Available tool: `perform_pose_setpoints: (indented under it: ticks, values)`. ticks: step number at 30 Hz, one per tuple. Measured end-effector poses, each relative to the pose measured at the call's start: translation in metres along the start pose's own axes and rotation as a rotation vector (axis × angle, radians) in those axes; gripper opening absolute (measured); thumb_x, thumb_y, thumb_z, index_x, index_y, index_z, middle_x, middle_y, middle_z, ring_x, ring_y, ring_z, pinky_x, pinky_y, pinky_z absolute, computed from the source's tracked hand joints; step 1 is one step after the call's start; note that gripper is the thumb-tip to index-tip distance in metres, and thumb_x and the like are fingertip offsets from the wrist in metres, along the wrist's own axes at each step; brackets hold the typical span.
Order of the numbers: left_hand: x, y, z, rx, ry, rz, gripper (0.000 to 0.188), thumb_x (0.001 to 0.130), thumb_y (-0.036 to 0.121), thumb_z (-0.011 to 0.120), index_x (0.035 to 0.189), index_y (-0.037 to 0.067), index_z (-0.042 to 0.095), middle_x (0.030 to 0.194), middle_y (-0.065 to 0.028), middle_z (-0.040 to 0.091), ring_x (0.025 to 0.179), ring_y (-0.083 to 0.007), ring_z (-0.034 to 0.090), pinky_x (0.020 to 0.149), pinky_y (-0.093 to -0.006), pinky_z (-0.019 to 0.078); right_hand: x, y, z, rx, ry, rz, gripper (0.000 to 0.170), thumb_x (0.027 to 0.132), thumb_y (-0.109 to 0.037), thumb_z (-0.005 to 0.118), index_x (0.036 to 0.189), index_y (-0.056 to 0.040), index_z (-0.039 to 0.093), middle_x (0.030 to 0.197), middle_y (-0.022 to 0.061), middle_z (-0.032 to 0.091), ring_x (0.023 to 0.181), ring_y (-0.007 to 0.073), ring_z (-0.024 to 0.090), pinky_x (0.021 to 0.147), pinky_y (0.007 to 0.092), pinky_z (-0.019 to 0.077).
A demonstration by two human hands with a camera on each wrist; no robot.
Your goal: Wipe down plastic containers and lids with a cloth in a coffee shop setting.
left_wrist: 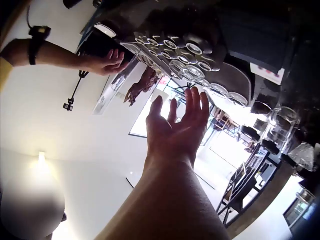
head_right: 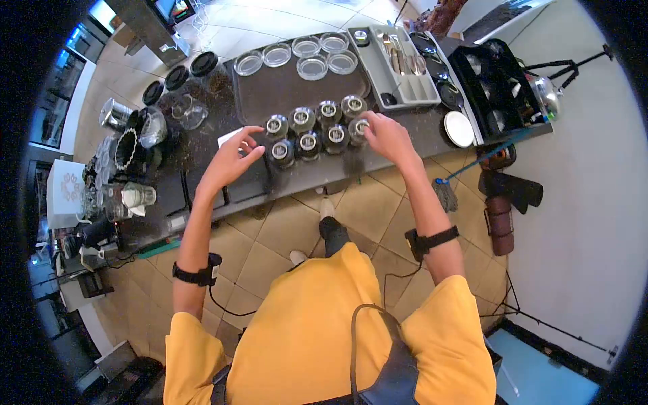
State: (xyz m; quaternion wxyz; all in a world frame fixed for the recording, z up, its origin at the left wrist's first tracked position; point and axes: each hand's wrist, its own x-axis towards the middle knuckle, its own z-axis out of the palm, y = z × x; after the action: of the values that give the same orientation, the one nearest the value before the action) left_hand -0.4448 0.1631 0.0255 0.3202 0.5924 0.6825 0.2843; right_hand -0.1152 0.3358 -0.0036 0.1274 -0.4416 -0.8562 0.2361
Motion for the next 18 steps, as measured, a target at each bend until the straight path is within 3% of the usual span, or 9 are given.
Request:
perform_pose_setpoints:
  ticks: [3, 5, 8, 11, 15, 18]
  values:
    - [0.078, -0.006, 0.011, 0.142, -0.017, 0.015, 0.056, 0.086, 0.031, 0.066, 0.136, 0.016, 0.048, 0.106, -0.0186, 0.061, 0.097, -0.0312, 0.061, 0.085, -0.0409, 0.0489, 0.077, 0.016, 0.001, -0.241, -0.014, -0.085, 0.047, 0.088, -0.022, 0.062, 0.133, -0.0191, 0.048, 0.1, 0.0139, 0.064, 0.099, 0.0327, 0.062, 0.082, 0.0453, 0.0508]
    - [0.121, -0.001, 0.015, 0.274, -0.064, -0.033, 0.065, 0.083, 0.035, 0.066, 0.142, 0.021, 0.041, 0.111, -0.0277, 0.059, 0.109, -0.0431, 0.058, 0.093, -0.049, 0.0466, 0.12, 0.025, 0.008, -0.257, -0.016, -0.077, 0.049, 0.087, -0.023, 0.063, 0.134, -0.0202, 0.047, 0.101, 0.0157, 0.064, 0.101, 0.0346, 0.061, 0.084, 0.0462, 0.0509]
    - [0.18, 0.012, 0.019, 0.447, -0.119, -0.143, 0.069, 0.082, 0.037, 0.068, 0.143, 0.026, 0.039, 0.115, -0.0253, 0.057, 0.112, -0.0406, 0.057, 0.093, -0.0495, 0.048, 0.179, 0.034, 0.021, -0.325, -0.033, -0.038, 0.062, 0.086, -0.031, 0.067, 0.141, -0.0269, 0.039, 0.11, 0.0199, 0.061, 0.109, 0.0381, 0.058, 0.089, 0.0479, 0.0509]
    - [0.231, 0.006, 0.034, 0.572, -0.122, -0.191, 0.07, 0.081, 0.037, 0.071, 0.143, 0.029, 0.038, 0.119, -0.0239, 0.055, 0.115, -0.0392, 0.055, 0.093, -0.0494, 0.0481, 0.219, 0.034, 0.032, -0.471, -0.082, 0.103, 0.078, 0.083, -0.045, 0.071, 0.148, -0.0383, 0.029, 0.135, 0.0217, 0.051, 0.124, 0.0358, 0.051, 0.093, 0.048, 0.0497]
    - [0.282, -0.004, 0.052, 0.653, -0.146, -0.242, 0.075, 0.08, 0.037, 0.074, 0.145, 0.033, 0.035, 0.12, -0.0233, 0.054, 0.116, -0.0386, 0.054, 0.094, -0.0486, 0.0474, 0.254, 0.044, 0.048, -0.485, -0.15, 0.138, 0.089, 0.075, -0.046, 0.079, 0.148, -0.0398, 0.029, 0.141, 0.0289, 0.043, 0.128, 0.0388, 0.047, 0.095, 0.0498, 0.0477]
    - [0.306, -0.019, 0.061, 0.716, -0.125, -0.197, 0.083, 0.078, 0.041, 0.076, 0.147, 0.037, 0.03, 0.117, -0.0238, 0.056, 0.114, -0.0397, 0.056, 0.091, -0.0501, 0.0487, 0.272, 0.051, 0.059, -0.516, -0.174, 0.132, 0.091, 0.074, -0.044, 0.08, 0.149, -0.0401, 0.028, 0.141, 0.0282, 0.043, 0.131, 0.0377, 0.043, 0.097, 0.0499, 0.0454]
